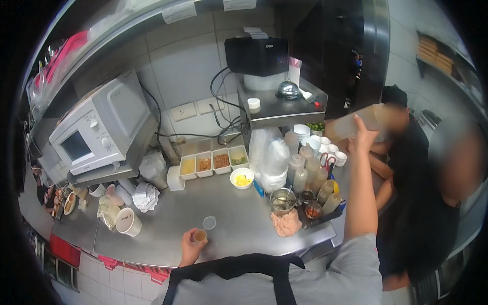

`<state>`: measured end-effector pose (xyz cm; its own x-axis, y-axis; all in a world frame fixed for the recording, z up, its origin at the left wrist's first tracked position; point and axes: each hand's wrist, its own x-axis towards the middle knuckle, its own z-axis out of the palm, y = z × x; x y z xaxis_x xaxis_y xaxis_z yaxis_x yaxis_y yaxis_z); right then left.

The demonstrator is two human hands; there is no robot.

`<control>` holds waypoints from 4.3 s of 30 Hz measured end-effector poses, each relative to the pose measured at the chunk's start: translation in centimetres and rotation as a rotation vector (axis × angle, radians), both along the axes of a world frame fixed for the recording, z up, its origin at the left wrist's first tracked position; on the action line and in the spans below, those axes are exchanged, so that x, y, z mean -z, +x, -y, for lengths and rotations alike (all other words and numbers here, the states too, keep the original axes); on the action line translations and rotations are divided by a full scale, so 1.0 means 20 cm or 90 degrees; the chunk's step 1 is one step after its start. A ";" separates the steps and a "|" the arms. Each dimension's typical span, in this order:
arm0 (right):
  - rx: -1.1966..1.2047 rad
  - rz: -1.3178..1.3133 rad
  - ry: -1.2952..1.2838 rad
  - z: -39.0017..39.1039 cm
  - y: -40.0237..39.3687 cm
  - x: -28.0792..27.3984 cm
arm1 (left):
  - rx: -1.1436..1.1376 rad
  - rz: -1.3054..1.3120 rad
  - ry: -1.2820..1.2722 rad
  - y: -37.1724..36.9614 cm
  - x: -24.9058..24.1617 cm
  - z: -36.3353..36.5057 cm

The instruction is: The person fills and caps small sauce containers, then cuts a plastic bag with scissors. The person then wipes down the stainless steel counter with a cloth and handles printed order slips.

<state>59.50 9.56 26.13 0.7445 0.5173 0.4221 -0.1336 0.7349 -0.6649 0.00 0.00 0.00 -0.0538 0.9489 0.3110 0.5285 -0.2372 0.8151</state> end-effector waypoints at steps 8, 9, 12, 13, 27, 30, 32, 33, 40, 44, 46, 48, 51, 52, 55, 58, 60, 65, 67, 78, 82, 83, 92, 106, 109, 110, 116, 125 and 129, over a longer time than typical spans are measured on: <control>0.004 0.067 -0.351 -0.92 0.18 0.49 | -0.113 0.013 -0.042 0.18 -0.09 0.08; -0.101 0.139 -0.398 -0.98 0.19 0.57 | -0.120 0.002 -0.058 0.19 -0.10 0.09; -0.219 0.401 -0.434 -1.03 0.12 0.73 | -0.139 -0.018 -0.040 0.18 -0.04 0.11; -0.249 0.436 -0.433 -1.05 0.13 0.77 | -0.145 -0.011 -0.043 0.19 -0.05 0.12; 0.045 0.426 -0.171 -0.34 -0.29 0.13 | -0.123 -0.006 -0.047 0.26 -0.15 0.09; 0.012 0.452 -0.221 -0.34 -0.25 0.12 | -0.065 -0.003 -0.033 0.29 -0.26 0.07; -0.031 0.384 -0.149 -0.30 -0.26 0.09 | -0.044 0.005 -0.031 0.30 -0.28 0.05; -0.031 0.315 -0.100 -0.28 -0.25 0.12 | -0.035 0.009 -0.026 0.31 -0.29 0.04; -0.080 0.209 -0.182 0.36 -0.88 0.48 | 0.007 -0.039 -0.019 0.35 -0.30 0.04; -0.772 0.006 -0.525 0.40 -1.25 0.93 | 0.071 -0.020 -0.016 0.39 -0.28 0.06; -0.937 -0.165 -0.565 0.35 -1.33 1.17 | 0.088 -0.035 -0.016 0.39 -0.24 0.05; -1.034 -0.264 -0.546 0.31 -1.42 1.30 | 0.088 -0.055 -0.036 0.40 -0.19 0.05; -1.005 -0.110 -0.501 0.32 -1.55 1.31 | 0.082 -0.083 -0.013 0.37 -0.03 0.01; -0.965 0.039 -0.506 0.32 -1.59 1.30 | 0.080 -0.092 0.003 0.36 0.02 0.00; -0.815 0.407 -0.466 0.31 -1.70 1.31 | 0.068 -0.115 -0.050 0.35 0.09 -0.02; -0.656 0.606 -0.350 0.26 -1.76 1.43 | 0.063 -0.118 -0.007 0.35 0.09 -0.02; -0.541 0.703 -0.275 0.24 -1.77 1.47 | 0.088 -0.103 -0.037 0.35 0.05 -0.01; -0.625 0.672 -0.319 0.22 -1.77 1.52 | 0.139 0.260 -0.187 0.30 0.12 -0.05; -0.652 0.584 -0.342 0.21 -1.78 1.54 | 0.136 0.219 -0.234 0.25 0.16 -0.10; -0.630 0.517 -0.434 0.17 -1.85 1.63 | -0.021 0.079 -0.233 0.24 0.13 -0.13; -0.778 0.621 -0.529 0.04 -1.89 1.63 | 0.078 -0.089 -0.400 0.16 0.01 -0.19; -0.848 0.619 -0.627 0.04 -1.91 1.54 | 0.105 -0.114 -0.416 0.15 -0.02 -0.19; -0.948 0.543 -0.715 0.00 -1.96 1.30 | 0.187 -0.214 -0.390 0.17 -0.12 -0.24; -0.942 0.575 -0.668 0.00 -1.94 1.31 | 0.330 -0.357 -0.538 0.20 0.06 -0.47; -0.935 0.596 -0.675 -0.02 -1.95 1.33 | 0.311 -0.376 -0.570 0.23 0.03 -0.45; -0.927 0.601 -0.688 -0.02 -1.94 1.34 | 0.283 -0.360 -0.561 0.23 0.03 -0.43; -0.928 0.652 -0.629 -0.07 -1.91 1.49 | 0.300 -0.305 -0.531 0.16 -0.09 -0.37; -0.902 0.592 -0.702 0.05 -1.93 1.28 | 0.111 0.105 -0.529 0.15 -0.02 -0.16; -0.890 0.613 -0.781 0.06 -1.98 1.18 | 0.074 0.081 -0.564 0.18 -0.02 -0.18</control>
<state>19.99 8.45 2.46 -0.4952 0.6559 -0.5698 0.5248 -0.2968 -0.7978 3.52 3.55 0.41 0.0736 0.8391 -0.5389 0.4340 0.4596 0.7749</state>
